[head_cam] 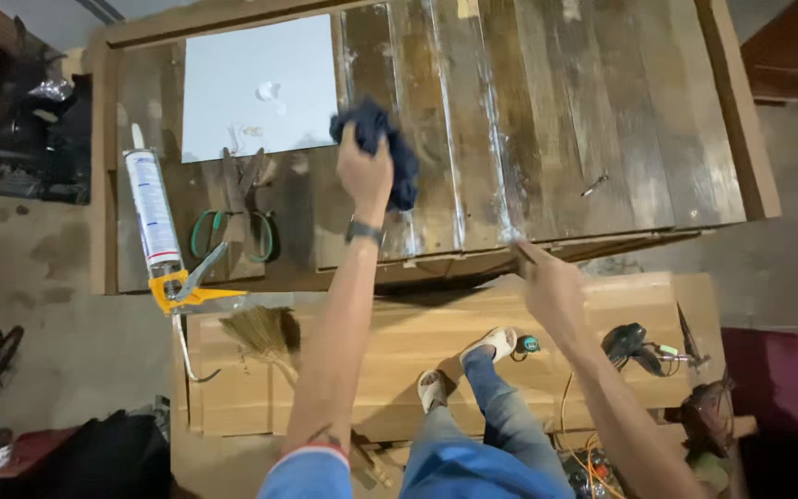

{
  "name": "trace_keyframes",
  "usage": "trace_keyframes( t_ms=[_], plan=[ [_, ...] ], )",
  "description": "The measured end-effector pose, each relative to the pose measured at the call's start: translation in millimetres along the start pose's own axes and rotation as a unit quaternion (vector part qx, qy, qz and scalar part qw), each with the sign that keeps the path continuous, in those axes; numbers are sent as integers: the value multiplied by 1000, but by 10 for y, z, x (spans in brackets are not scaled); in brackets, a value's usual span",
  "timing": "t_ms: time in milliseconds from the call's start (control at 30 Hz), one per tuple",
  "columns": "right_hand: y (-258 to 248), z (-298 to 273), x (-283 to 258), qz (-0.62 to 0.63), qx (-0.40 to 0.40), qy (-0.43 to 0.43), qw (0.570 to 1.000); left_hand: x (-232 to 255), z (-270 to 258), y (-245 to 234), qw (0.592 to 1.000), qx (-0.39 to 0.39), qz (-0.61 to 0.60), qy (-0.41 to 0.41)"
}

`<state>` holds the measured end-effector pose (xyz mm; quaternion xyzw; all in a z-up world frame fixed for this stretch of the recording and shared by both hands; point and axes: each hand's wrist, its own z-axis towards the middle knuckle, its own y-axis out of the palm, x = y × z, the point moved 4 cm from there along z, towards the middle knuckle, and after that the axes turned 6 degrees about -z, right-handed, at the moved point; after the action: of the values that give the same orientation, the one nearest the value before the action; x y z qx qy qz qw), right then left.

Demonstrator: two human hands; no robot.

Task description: The person applies a white adhesive to a wooden surface using a putty knife, spreading it across the wood. They repeatedly wipe the surface with a blue cloth while continuing to spread the adhesive.

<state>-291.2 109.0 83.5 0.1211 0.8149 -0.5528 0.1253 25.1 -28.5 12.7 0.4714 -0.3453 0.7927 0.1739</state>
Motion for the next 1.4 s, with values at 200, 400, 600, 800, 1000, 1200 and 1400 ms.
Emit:
trace_keyframes(
  t_ms=[200,400,600,800,1000,1200,1400],
  plan=[
    [-108,70,1324,108,19,135,985,436,774,1529,982,-142,-76,101],
    [-335,50,1885,226,105,150,957,392,717,2512,872,-442,202,65],
    [-270,180,1986,231,93,116,961,54,592,2587,890,-392,144,183],
    [-301,347,1831,218,140,10,966,132,103,2315,882,-421,89,192],
    [-702,-73,1063,388,125,132,904,239,-415,1985,878,-444,31,176],
    [-431,-529,1124,397,157,129,895,157,-929,1817,858,-484,27,172],
    [31,-945,1399,449,183,183,855,25,-1478,1676,848,-502,-25,169]
  ],
)
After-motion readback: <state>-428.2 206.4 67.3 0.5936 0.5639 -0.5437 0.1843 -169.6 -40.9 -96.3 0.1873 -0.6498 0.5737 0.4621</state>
